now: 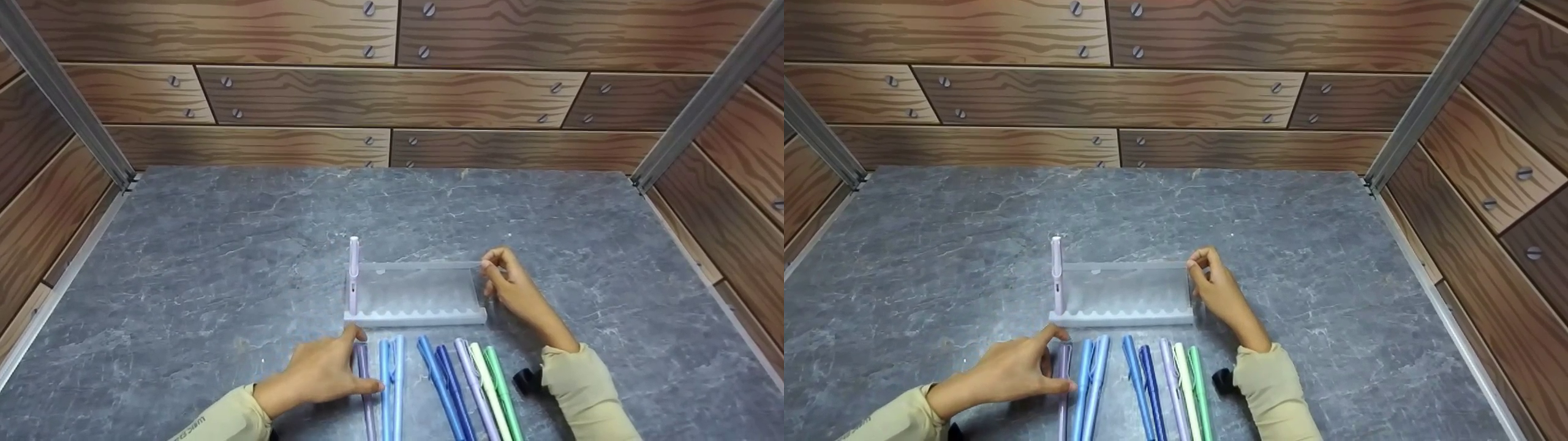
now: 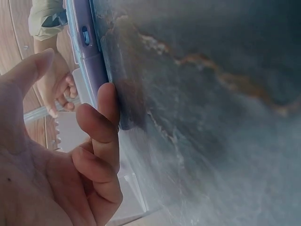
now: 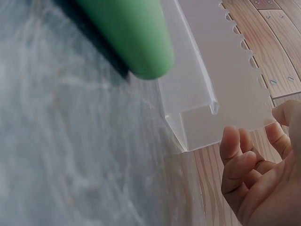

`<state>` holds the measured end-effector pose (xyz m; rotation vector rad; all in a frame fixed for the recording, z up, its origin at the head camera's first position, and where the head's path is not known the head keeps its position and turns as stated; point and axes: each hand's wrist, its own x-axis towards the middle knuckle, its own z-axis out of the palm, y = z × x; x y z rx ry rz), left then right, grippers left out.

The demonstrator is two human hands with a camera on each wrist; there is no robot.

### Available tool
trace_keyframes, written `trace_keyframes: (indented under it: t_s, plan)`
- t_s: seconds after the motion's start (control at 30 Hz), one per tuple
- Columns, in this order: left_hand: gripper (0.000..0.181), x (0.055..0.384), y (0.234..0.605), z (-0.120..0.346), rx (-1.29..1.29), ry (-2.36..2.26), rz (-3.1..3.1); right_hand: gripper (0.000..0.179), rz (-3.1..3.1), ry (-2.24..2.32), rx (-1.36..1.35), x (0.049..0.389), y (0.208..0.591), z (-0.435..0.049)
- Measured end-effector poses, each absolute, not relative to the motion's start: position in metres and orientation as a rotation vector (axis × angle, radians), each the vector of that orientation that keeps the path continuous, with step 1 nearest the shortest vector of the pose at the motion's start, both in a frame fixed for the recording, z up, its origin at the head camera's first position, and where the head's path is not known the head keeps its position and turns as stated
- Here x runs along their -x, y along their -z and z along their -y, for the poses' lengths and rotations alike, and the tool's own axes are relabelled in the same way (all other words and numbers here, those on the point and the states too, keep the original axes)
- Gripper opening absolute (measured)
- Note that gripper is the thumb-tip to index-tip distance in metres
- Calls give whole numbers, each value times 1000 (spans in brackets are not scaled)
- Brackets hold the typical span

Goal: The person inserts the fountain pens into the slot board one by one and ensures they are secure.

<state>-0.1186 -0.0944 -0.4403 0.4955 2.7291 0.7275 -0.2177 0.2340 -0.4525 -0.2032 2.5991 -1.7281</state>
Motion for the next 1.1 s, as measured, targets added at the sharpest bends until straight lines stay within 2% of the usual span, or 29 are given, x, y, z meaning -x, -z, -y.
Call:
trace_keyframes:
  t_s: [1.1]
  plan:
    - [65,117,445,86,-518,-687,-2802,10,-2648,1722,207,218,453,-232]
